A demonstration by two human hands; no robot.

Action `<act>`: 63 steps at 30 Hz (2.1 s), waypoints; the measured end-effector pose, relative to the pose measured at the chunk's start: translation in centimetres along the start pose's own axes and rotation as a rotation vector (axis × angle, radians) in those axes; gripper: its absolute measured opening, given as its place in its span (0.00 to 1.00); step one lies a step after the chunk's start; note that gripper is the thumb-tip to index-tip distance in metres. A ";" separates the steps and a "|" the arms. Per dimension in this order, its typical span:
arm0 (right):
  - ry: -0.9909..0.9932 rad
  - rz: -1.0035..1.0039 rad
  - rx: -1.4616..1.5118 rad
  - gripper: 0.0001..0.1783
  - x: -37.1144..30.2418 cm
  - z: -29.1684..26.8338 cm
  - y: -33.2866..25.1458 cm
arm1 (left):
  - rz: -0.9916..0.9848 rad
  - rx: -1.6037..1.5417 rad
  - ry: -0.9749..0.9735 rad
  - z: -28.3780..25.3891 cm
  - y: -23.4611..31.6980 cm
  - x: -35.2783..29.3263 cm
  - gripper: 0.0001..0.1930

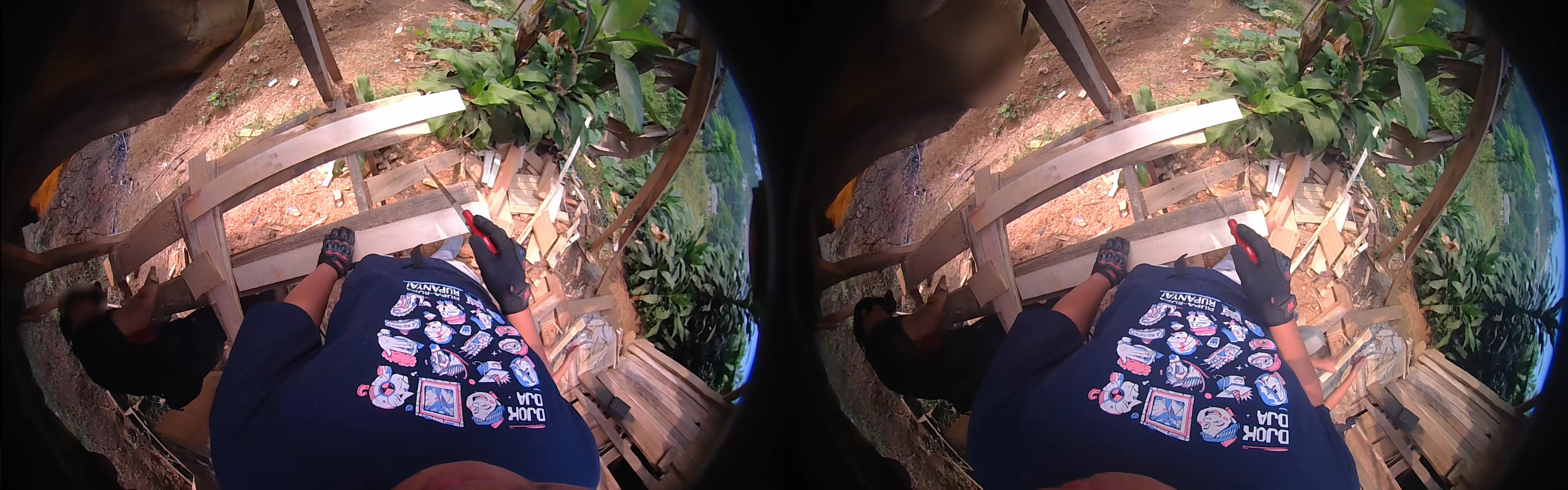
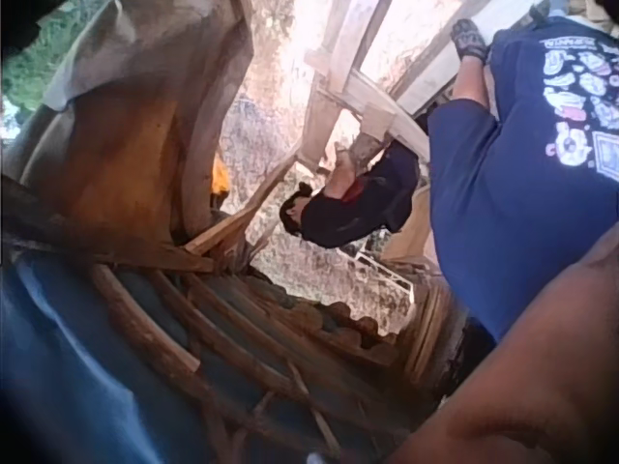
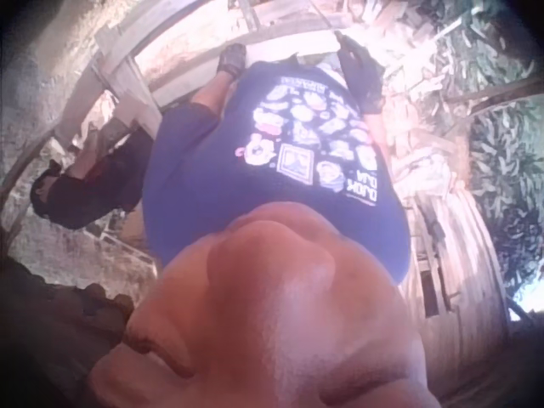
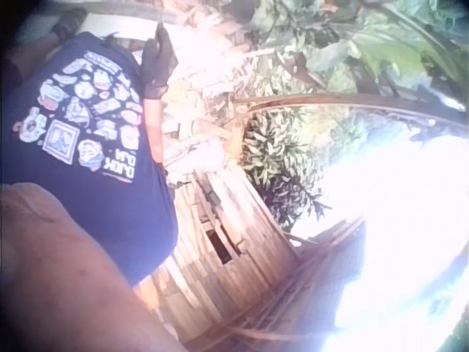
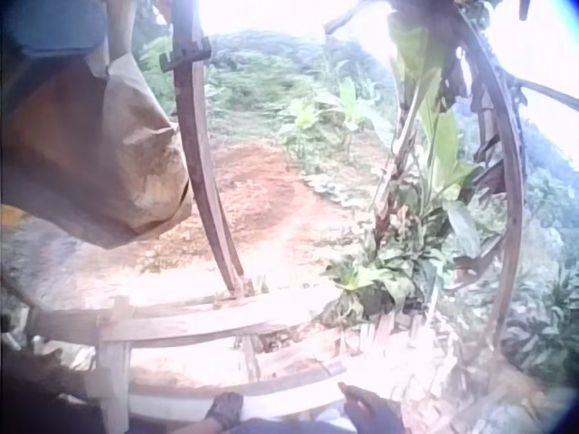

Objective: The person uses a hand saw to cut a long wooden plank resting on a wooden frame. After sawing through the plank, the person lifts the cut piece and places it on a nearby pile of wood.

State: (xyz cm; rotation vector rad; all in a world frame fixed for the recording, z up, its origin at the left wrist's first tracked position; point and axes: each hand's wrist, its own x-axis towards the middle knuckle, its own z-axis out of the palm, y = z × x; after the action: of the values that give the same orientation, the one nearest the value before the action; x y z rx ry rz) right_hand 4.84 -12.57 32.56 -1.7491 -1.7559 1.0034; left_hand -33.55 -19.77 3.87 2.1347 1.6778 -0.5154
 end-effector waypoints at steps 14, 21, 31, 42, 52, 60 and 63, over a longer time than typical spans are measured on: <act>0.491 0.324 0.188 0.23 -0.5 -11.3 2.9 | 0.070 -0.154 -0.250 -9.5 -0.5 1.1 0.50; 0.676 0.448 0.724 0.24 -3.2 -12.5 8.2 | 0.125 -0.318 -0.313 -13.1 -3.7 1.7 0.57; 0.147 0.546 1.326 0.28 -7.7 -6.5 11.2 | 0.117 -0.526 -0.066 -20.4 -7.9 -2.1 0.59; -0.399 0.305 0.514 0.23 5.3 13.5 21.2 | 0.001 -0.577 0.223 -29.5 -8.1 -10.2 0.57; -0.157 0.352 -0.305 0.44 9.9 17.8 18.4 | -0.310 -0.504 0.660 -33.8 -7.9 -22.7 0.55; -0.017 0.152 -0.548 0.31 11.2 21.1 16.5 | -0.411 -0.628 1.024 -31.7 -9.8 -28.5 0.53; -0.121 -0.124 -0.551 0.31 14.1 23.1 14.3 | -0.540 -0.448 0.992 -32.0 -9.4 -30.9 0.55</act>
State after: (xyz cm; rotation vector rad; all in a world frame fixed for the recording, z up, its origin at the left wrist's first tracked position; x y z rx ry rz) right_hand -4.67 -3.76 4.81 -1.8836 -2.3510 0.6158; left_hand -47.81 -27.45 46.34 1.6373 2.5558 0.8884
